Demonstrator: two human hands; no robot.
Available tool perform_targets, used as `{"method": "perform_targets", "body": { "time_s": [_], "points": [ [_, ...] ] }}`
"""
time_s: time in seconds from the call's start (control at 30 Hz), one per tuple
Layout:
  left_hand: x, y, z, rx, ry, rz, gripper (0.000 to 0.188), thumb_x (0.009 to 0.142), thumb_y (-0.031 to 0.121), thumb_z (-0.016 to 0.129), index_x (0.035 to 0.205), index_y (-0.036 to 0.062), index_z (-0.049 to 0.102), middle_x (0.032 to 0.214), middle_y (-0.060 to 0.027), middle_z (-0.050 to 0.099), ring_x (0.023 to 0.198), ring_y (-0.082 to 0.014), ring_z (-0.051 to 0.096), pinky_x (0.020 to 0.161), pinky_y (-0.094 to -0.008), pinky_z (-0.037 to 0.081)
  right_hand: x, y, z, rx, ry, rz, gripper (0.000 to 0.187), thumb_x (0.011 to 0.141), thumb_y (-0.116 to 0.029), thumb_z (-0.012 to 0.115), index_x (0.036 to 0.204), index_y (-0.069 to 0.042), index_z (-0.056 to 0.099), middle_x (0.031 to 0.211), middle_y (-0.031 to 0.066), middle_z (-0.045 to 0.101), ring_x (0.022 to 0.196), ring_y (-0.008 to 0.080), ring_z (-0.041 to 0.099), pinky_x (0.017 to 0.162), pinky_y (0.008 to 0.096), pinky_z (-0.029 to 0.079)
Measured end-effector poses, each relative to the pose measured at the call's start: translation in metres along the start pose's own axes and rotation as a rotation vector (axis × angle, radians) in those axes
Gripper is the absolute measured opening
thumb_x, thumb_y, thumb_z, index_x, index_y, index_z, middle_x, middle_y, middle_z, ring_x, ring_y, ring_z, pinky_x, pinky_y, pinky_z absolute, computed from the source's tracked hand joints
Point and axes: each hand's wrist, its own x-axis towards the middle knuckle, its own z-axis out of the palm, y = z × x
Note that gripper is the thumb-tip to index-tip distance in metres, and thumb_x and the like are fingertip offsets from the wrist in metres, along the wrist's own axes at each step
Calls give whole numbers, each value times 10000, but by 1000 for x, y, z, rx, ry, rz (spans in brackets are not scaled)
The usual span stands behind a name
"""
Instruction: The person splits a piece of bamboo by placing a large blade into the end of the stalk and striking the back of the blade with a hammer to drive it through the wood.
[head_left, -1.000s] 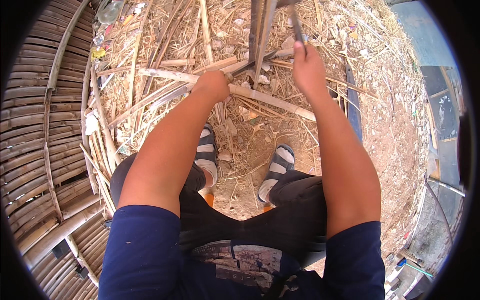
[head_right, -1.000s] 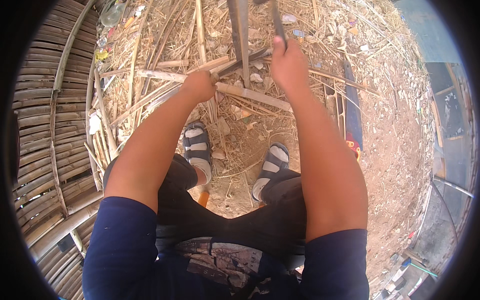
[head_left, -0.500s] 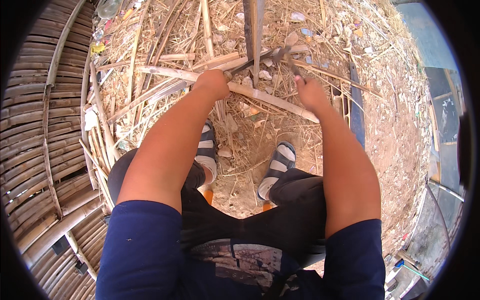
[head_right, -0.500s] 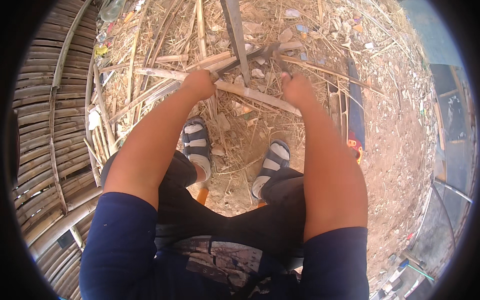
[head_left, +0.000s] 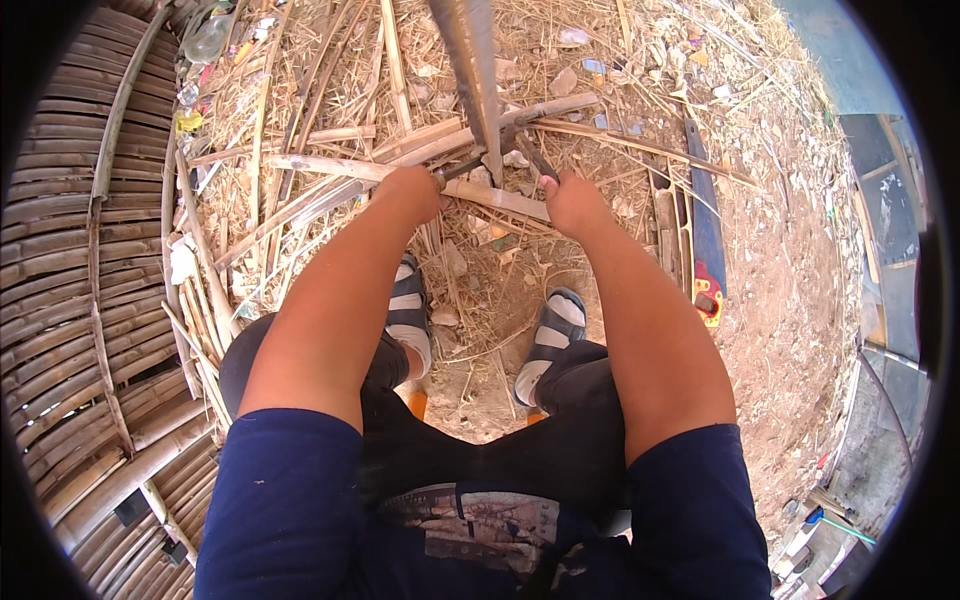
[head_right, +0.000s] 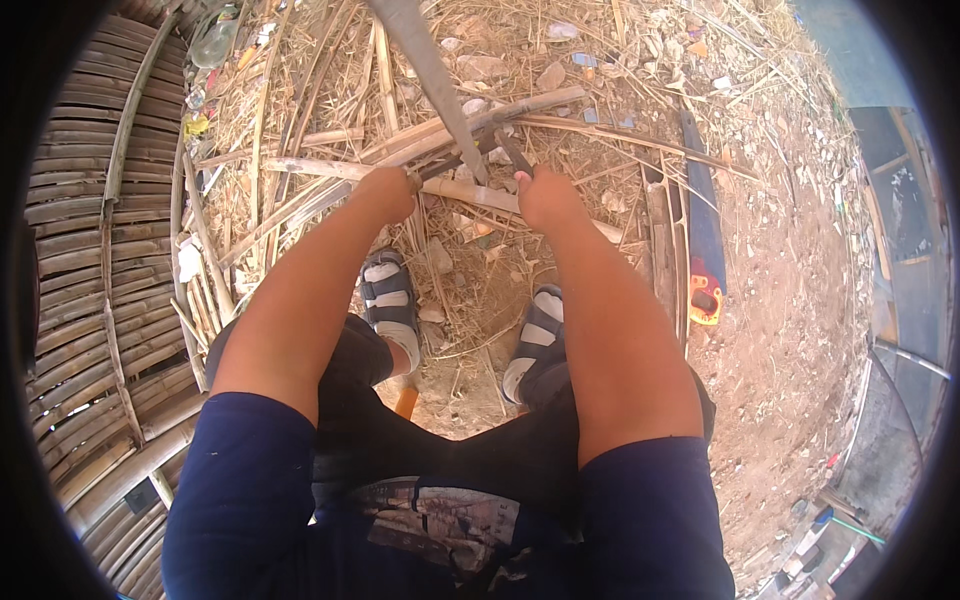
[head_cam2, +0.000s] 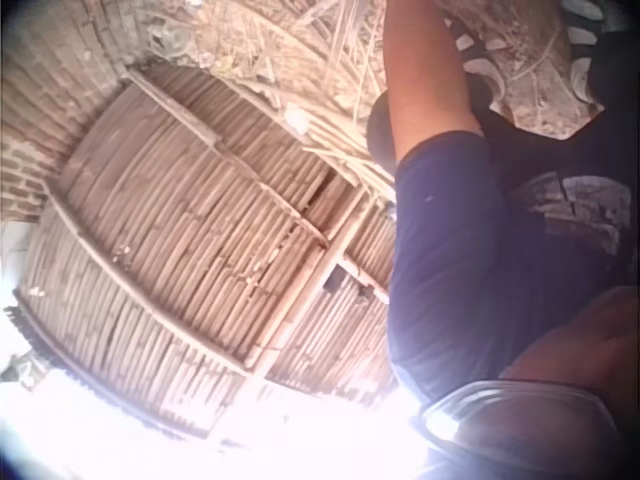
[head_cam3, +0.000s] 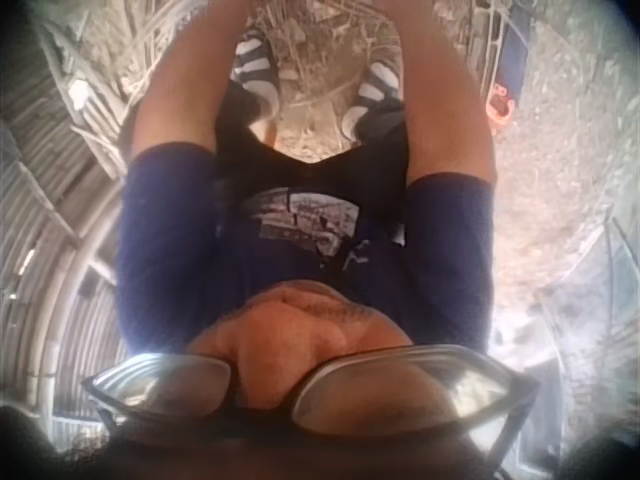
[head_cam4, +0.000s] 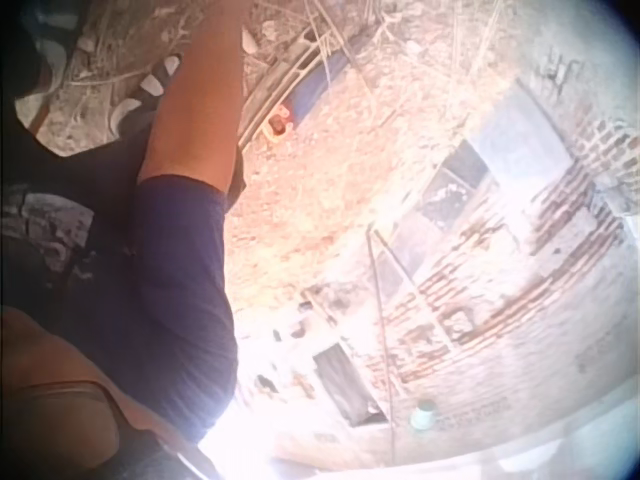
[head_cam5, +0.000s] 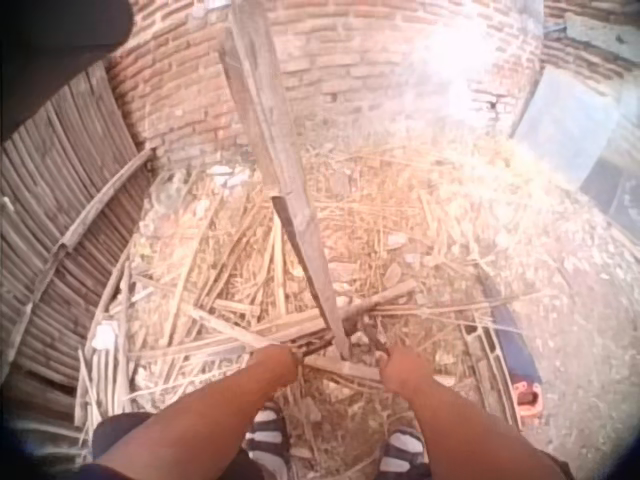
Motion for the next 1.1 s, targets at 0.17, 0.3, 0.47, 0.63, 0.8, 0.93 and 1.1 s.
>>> {"method": "perform_targets", "body": {
  "time_s": [0.17, 0.3, 0.47, 0.63, 0.8, 0.93, 1.1],
  "points": [
    [-7, -10, 8, -65, 29, -16, 356, 947, 306, 619, 1127, 20, 731, 1121, -217, 727, 1058, -368, 702, 908, -447, 566, 13, -2, -31, 82, 8, 11, 549, 1058, -463, 419, 1171, 33, 625, 1073, 307, 689, 1063, 475, 651, 934, 561, 493],
    [4, -16, 11, -54, 26, -24, 416, 885, 353, 679, 1138, 23, 697, 1135, -206, 719, 1072, -375, 686, 930, -459, 549, 7, -40, -60, 309, 234, 73, 518, 1064, -446, 422, 1084, 26, 634, 986, 287, 696, 967, 478, 663, 879, 564, 497],
    [1, -9, 13, -24, 49, 9, 405, 863, 307, 660, 1100, -15, 727, 1111, -237, 724, 1058, -383, 698, 924, -450, 559, -6, -27, -29, 217, 93, 39, 480, 1073, -421, 426, 1154, 12, 615, 1001, 267, 701, 1005, 454, 668, 892, 549, 508],
    [8, -10, 20, -2, 25, 41, 467, 812, 366, 708, 1079, -16, 728, 1106, -234, 725, 1049, -390, 696, 919, -449, 558, -4, 1, 10, 85, -94, 142, 493, 1072, -414, 422, 1194, 23, 615, 1100, 282, 690, 1087, 442, 653, 955, 534, 502],
    [11, -12, 11, -25, -13, 40, 481, 783, 405, 728, 1013, -18, 740, 1045, -233, 731, 998, -382, 701, 877, -444, 560, 11, 5, -16, 199, -8, 92, 532, 1071, -417, 412, 1130, 60, 640, 1094, 296, 689, 1088, 458, 647, 957, 529, 495],
    [11, -11, 10, -200, -89, -8, 448, 769, 408, 776, 881, -23, 723, 829, -200, 723, 748, -305, 711, 690, -416, 560, 13, 4, -17, 413, 7, 158, 558, 1063, -423, 410, 1098, 78, 653, 1088, 315, 686, 1083, 479, 641, 955, 537, 487],
    [4, -13, -1, -469, -272, -112, 372, 846, 332, 821, 865, 8, 638, 696, -68, 590, 515, -159, 529, 480, -345, 436, 15, 9, -21, 469, -67, 175, 589, 1052, -450, 419, 1132, 86, 652, 1057, 309, 695, 1048, 451, 667, 926, 522, 502]
  ]
}}
